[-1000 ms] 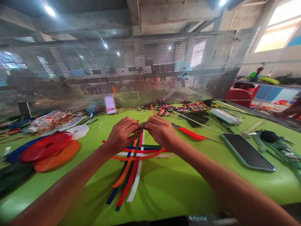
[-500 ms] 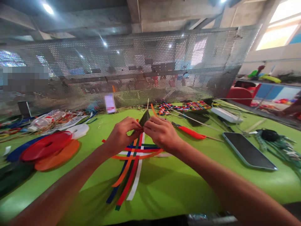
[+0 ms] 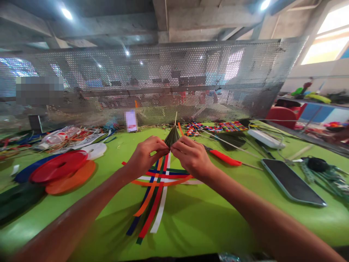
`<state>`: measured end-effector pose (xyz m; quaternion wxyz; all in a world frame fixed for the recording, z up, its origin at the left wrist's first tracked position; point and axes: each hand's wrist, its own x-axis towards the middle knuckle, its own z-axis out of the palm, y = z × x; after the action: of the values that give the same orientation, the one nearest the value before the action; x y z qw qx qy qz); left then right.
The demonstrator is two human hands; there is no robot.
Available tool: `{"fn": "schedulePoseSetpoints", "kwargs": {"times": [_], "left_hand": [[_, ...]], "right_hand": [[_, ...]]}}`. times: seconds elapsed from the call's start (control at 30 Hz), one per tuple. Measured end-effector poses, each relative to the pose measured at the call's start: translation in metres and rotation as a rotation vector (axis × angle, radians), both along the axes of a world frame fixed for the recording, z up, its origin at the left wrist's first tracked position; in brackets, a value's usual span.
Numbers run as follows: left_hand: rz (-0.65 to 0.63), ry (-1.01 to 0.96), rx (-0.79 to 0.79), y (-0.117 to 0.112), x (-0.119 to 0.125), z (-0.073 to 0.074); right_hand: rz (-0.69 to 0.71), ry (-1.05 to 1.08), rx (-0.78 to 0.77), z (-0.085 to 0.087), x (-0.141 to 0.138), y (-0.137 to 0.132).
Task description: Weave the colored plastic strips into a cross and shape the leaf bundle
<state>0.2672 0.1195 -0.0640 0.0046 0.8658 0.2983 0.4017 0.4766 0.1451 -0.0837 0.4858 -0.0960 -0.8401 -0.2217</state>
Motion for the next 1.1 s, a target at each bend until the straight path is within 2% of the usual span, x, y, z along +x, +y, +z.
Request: {"fn": "schedulePoseSetpoints", "kwargs": {"times": [0.13, 0.27, 0.33, 0.37, 0.43, 0.5, 0.57, 0.63, 0.73, 0.87, 0.97, 1.1], "left_hand": [[0.061, 0.005, 0.064, 0.004, -0.005, -0.001], [0.119, -0.068, 0.165, 0.003, -0.003, -0.001], [0.159, -0.175, 0.113, 0.002, 0.000, 0.000], [0.184, -0.277, 0.030, 0.002, 0.001, 0.001], [0.183, -0.546, -0.276, 0.004, 0.002, 0.004], [0.061, -0.765, -0.700, 0.005, 0.001, 0.007], [-0.113, -0.845, -1.061, 0.004, 0.001, 0.008], [-0.219, -0.881, -1.221, 0.003, 0.001, 0.007], [-0.231, -0.990, -1.214, 0.001, 0.002, 0.005], [-0.155, -1.083, -1.146, 0.004, -0.002, 0.008], [-0.079, -1.128, -1.100, 0.006, -0.003, 0.010], [-0.037, -1.121, -1.078, 0.007, -0.002, 0.006]], "right_hand": [[-0.022, 0.000, -0.003, 0.001, -0.001, -0.005], [-0.033, 0.097, 0.008, 0.000, 0.000, -0.005], [-0.028, 0.149, 0.023, -0.001, 0.002, -0.005], [-0.028, 0.168, 0.032, 0.000, 0.002, -0.005], [-0.024, 0.192, 0.057, 0.001, 0.003, -0.007], [-0.012, 0.200, 0.085, 0.002, 0.003, -0.010], [0.014, 0.174, 0.086, 0.003, 0.001, -0.013], [0.063, 0.140, 0.050, 0.003, -0.002, -0.015], [0.141, 0.191, -0.093, 0.005, -0.004, -0.017], [0.141, 0.265, -0.285, 0.008, -0.001, -0.011], [0.137, 0.233, -0.340, 0.007, 0.000, -0.003], [0.137, 0.165, -0.369, 0.003, -0.001, 0.004]]}}
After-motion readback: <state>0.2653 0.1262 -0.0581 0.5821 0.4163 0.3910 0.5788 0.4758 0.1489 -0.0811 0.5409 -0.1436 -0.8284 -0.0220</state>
